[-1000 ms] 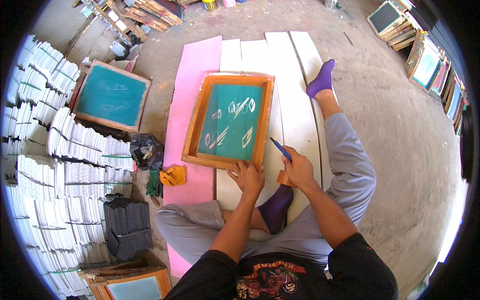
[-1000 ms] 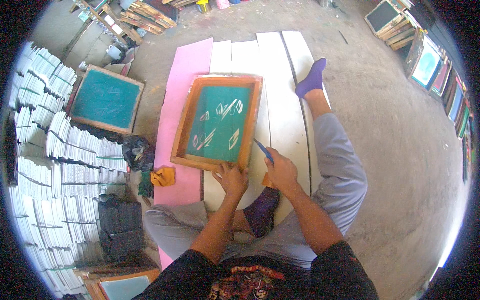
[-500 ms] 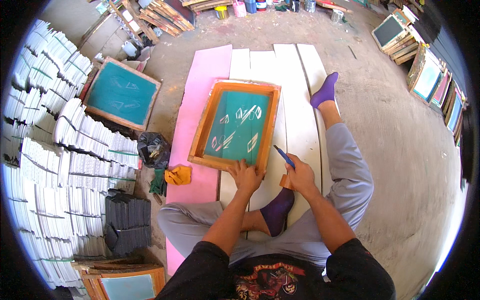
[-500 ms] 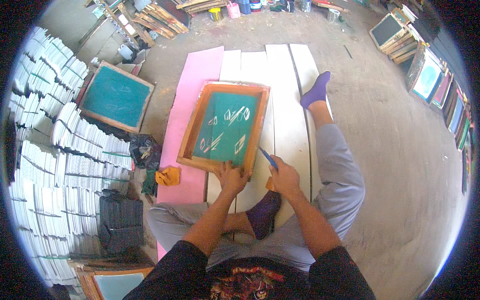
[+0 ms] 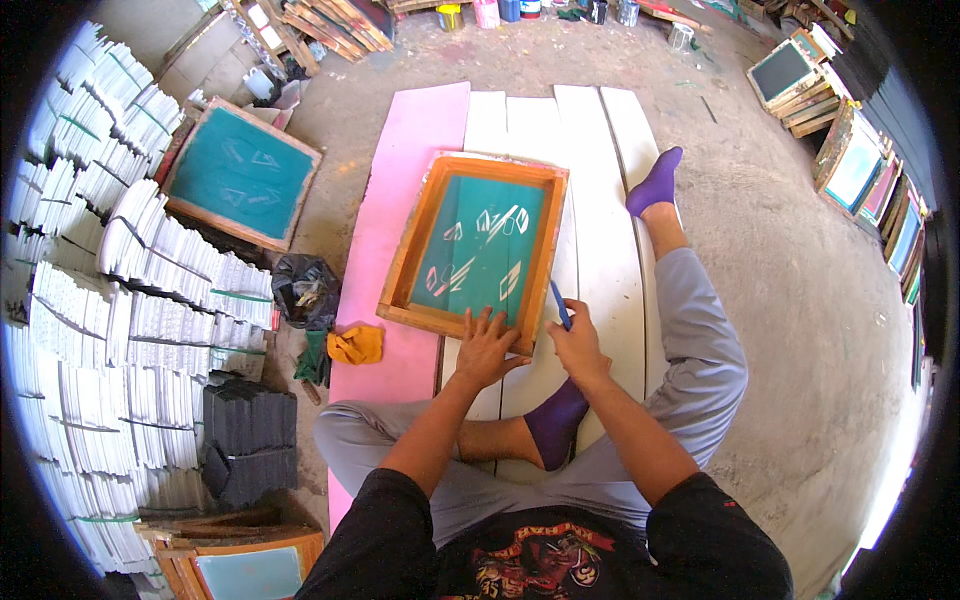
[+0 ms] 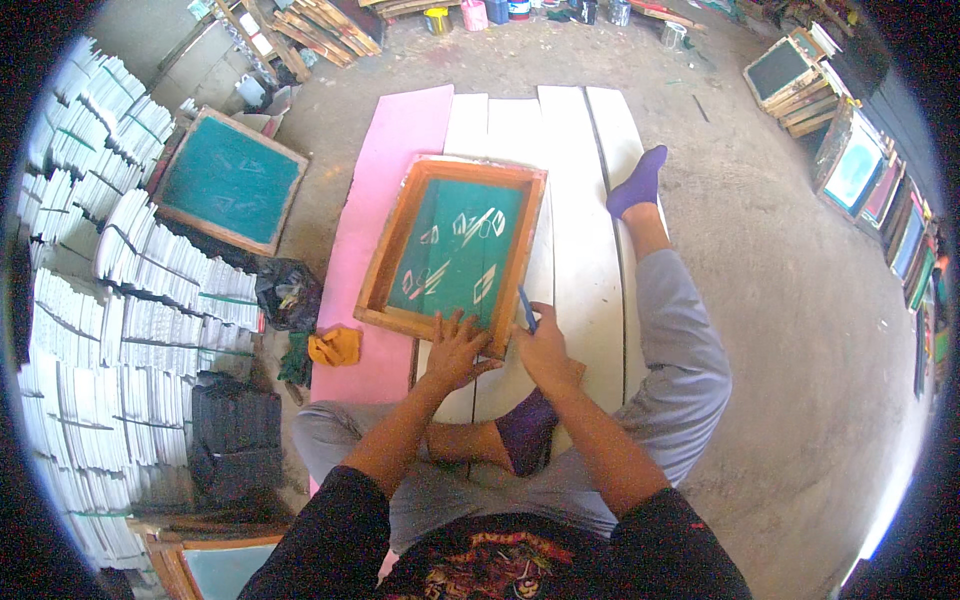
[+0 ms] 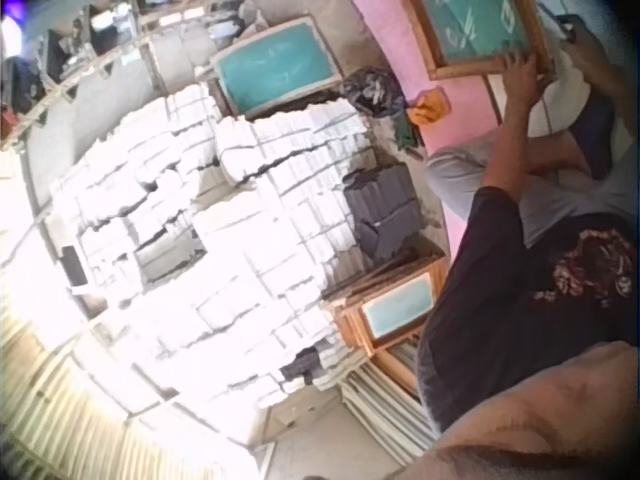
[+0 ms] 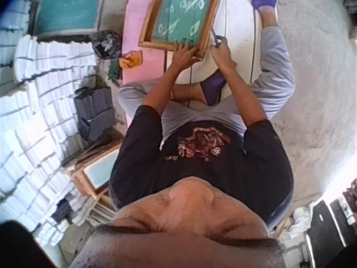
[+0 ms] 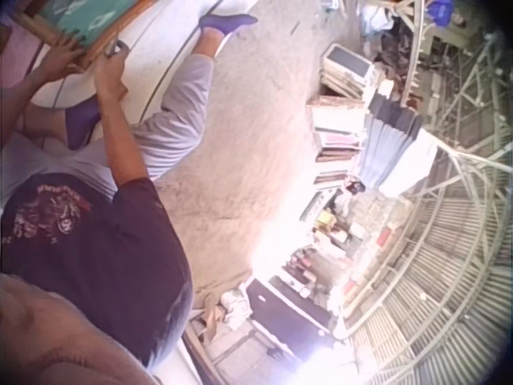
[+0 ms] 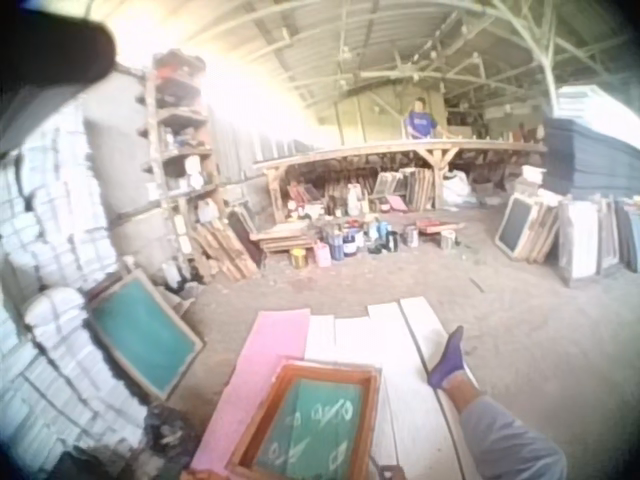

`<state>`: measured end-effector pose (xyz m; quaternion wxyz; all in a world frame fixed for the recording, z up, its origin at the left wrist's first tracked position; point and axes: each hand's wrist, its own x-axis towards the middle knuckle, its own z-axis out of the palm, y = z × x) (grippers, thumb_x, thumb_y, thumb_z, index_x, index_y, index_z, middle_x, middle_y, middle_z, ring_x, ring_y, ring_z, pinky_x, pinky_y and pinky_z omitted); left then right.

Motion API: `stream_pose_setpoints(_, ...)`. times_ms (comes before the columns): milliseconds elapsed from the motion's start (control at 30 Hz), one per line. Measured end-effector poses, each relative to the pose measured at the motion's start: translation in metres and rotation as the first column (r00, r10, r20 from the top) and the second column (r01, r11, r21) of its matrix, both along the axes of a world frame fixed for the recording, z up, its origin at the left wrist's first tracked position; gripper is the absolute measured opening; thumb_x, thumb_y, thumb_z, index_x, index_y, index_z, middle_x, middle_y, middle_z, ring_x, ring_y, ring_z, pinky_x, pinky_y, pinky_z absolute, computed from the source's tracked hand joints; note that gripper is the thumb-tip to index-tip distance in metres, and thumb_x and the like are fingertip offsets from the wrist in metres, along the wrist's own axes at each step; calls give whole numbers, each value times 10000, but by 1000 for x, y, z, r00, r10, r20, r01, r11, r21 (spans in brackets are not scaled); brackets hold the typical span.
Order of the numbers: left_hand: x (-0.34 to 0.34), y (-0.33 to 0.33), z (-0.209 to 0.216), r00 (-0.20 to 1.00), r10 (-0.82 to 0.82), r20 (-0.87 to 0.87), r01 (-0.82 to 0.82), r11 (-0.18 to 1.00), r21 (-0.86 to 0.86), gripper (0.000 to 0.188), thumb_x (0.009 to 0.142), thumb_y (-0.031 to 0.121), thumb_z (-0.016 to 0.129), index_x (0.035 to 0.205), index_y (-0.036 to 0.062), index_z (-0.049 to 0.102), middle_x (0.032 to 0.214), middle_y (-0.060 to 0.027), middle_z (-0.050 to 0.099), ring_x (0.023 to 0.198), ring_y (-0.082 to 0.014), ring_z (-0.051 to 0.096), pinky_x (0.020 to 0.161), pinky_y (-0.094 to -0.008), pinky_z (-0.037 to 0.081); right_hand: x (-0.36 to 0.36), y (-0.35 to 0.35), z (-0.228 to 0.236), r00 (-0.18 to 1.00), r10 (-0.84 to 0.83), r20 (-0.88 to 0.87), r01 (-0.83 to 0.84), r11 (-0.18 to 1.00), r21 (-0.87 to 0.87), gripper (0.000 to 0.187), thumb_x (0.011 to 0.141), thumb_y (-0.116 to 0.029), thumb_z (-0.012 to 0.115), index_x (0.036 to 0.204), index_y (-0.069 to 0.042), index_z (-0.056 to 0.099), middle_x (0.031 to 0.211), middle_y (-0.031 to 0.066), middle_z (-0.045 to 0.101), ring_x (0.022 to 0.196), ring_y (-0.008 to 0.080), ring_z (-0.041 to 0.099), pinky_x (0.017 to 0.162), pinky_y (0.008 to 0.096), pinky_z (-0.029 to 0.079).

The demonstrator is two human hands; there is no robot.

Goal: The person sits on the floor and applies masking tape to the edges of a small chalkboard frame. They use a utility knife to cut the tape and smooth it down along the frame's perimeter.

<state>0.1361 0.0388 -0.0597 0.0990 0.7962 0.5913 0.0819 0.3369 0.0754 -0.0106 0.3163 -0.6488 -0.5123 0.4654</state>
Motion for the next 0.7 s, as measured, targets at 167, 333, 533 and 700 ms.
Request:
stream_pose_setpoints(167, 3, 0, -18, 996, 6, 86, -10, 999, 46, 506, 847, 531, 737, 1236, 213, 674, 1444, -133, 498, 1433, -413, 355, 1202, -685, 133, -53, 4, -58, 936, -291, 196, 293, 956, 18, 490, 894, -272, 767, 1165, 45, 510, 924, 190, 623, 850, 363, 635, 786, 469, 514)
stream_pose_setpoints(333, 3, -2, -22, 1000, -11, 13, 9, 996, 89, 482, 848, 472, 755, 1258, 238, 659, 1385, -124, 522, 1415, -404, 379, 1194, -688, 161, -70, -11, -71, 886, -284, 366, 305, 952, 1, 486, 919, -288, 737, 1172, 37, 480, 1034, 281, 643, 1005, 485, 629, 879, 543, 490)
stream_pose_setpoints(533, -2, 3, -2, 1000, -8, -2, 8, 999, -38, 572, 837, 465, 758, 1345, 244, 617, 1456, -148, 507, 1452, -404, 348, 1215, -676, 105, -61, 0, -79, 863, -312, 396, 332, 943, 18, 394, 964, -261, 684, 1146, 33, 495, 982, 282, 676, 946, 487, 660, 827, 549, 505)
stream_pose_setpoints(700, -72, 27, -16, 966, 230, 121, -253, 940, 230, 651, 863, 515, 728, 1348, 105, 584, 1430, -164, 515, 1400, -407, 398, 1189, -646, 189, -54, 30, -66, 845, -320, 429, 283, 947, 150, 469, 919, -358, 735, 1098, 43, 569, 962, 261, 691, 910, 472, 678, 814, 534, 530)
